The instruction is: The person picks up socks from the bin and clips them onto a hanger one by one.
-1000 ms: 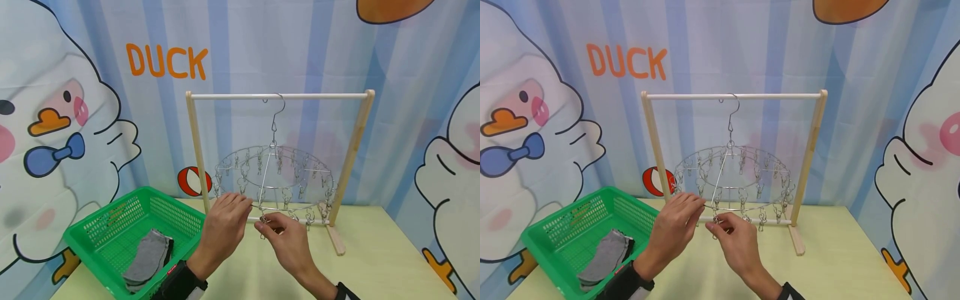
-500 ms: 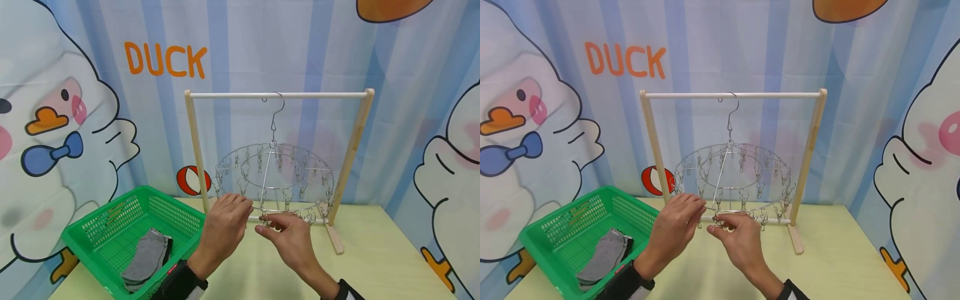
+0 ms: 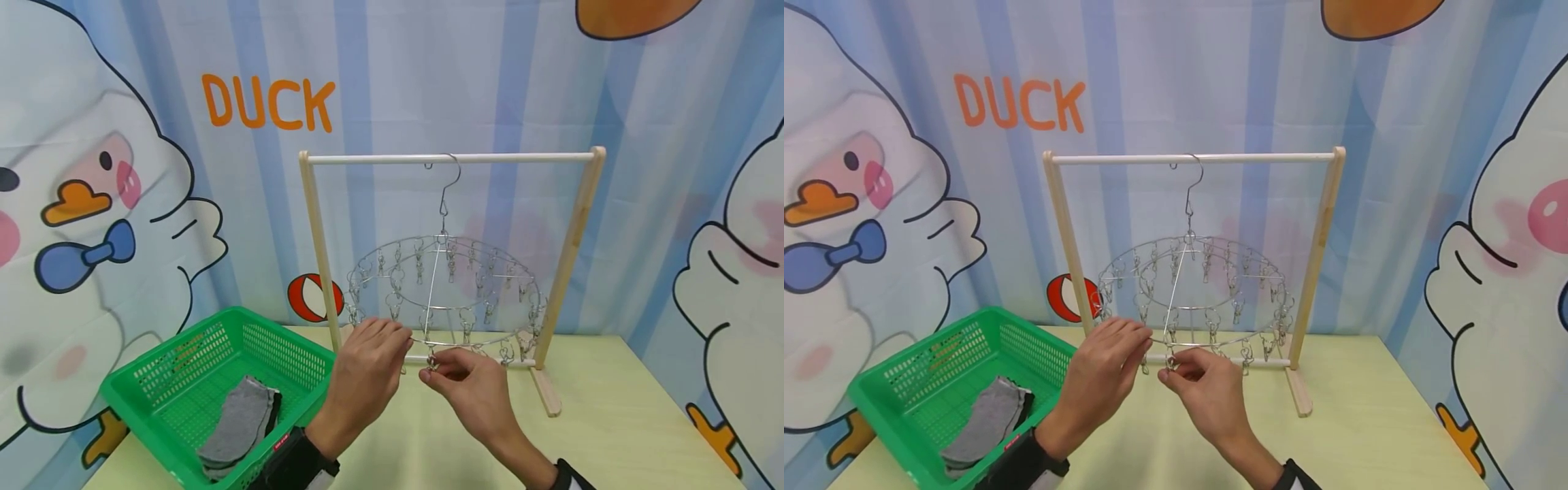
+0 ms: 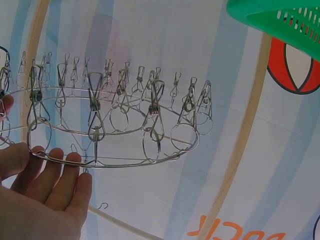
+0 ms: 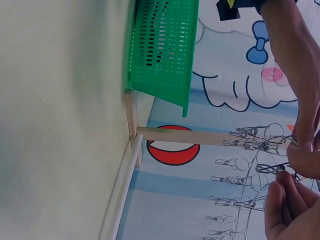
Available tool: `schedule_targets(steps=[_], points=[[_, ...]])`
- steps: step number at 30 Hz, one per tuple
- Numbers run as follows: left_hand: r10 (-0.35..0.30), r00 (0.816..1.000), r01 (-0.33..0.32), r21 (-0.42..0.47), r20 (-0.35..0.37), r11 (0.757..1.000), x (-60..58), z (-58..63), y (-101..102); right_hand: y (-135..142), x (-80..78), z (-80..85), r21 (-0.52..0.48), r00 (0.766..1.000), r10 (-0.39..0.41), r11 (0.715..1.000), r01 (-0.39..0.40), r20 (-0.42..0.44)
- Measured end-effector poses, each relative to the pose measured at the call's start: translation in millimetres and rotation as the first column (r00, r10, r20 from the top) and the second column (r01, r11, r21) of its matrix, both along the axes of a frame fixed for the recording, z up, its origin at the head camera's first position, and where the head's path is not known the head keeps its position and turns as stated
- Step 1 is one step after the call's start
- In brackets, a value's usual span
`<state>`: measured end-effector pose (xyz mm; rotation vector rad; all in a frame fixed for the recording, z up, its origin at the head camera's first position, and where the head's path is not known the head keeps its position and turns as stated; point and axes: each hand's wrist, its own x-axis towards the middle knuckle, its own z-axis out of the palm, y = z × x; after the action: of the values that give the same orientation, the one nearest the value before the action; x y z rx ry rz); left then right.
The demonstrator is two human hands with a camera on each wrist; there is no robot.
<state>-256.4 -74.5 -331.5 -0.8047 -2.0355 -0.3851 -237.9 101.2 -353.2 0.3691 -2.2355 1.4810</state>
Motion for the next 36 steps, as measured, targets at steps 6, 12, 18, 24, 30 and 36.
schedule_targets(steps=[6, 12, 18, 24, 30, 36], points=[[0.004, 1.000, -0.004, 0.003, 0.004, 1.000, 0.0, -1.2, 1, 0, -1.0, -1.1, 0.008, 1.000, 0.006, 1.000, -0.005, -0.018], [0.003, 1.000, -0.003, 0.004, -0.004, 1.000, 0.3, -0.3, 1, 2, -2.1, -1.5, -0.007, 0.996, 0.021, 1.000, -0.021, -0.082], [0.022, 1.000, -0.022, -0.011, 0.011, 1.000, 1.0, -0.1, 2, 3, -1.1, -1.6, 0.014, 0.993, 0.019, 1.000, -0.017, -0.121], [0.030, 0.999, -0.030, 0.009, -0.016, 1.000, 0.9, -0.2, -2, 4, -0.1, -2.9, 0.037, 0.991, -0.006, 0.999, 0.011, -0.134], [0.077, 0.997, -0.075, 0.090, -0.024, 0.993, -12.3, 4.6, -29, 5, 0.4, -3.8, 0.050, 0.987, -0.019, 0.998, 0.027, -0.157], [0.264, 0.960, -0.269, 0.050, 0.088, 0.962, -49.2, -3.1, -94, 7, -1.1, -2.9, 0.049, 0.988, -0.038, 0.998, 0.046, -0.147]])
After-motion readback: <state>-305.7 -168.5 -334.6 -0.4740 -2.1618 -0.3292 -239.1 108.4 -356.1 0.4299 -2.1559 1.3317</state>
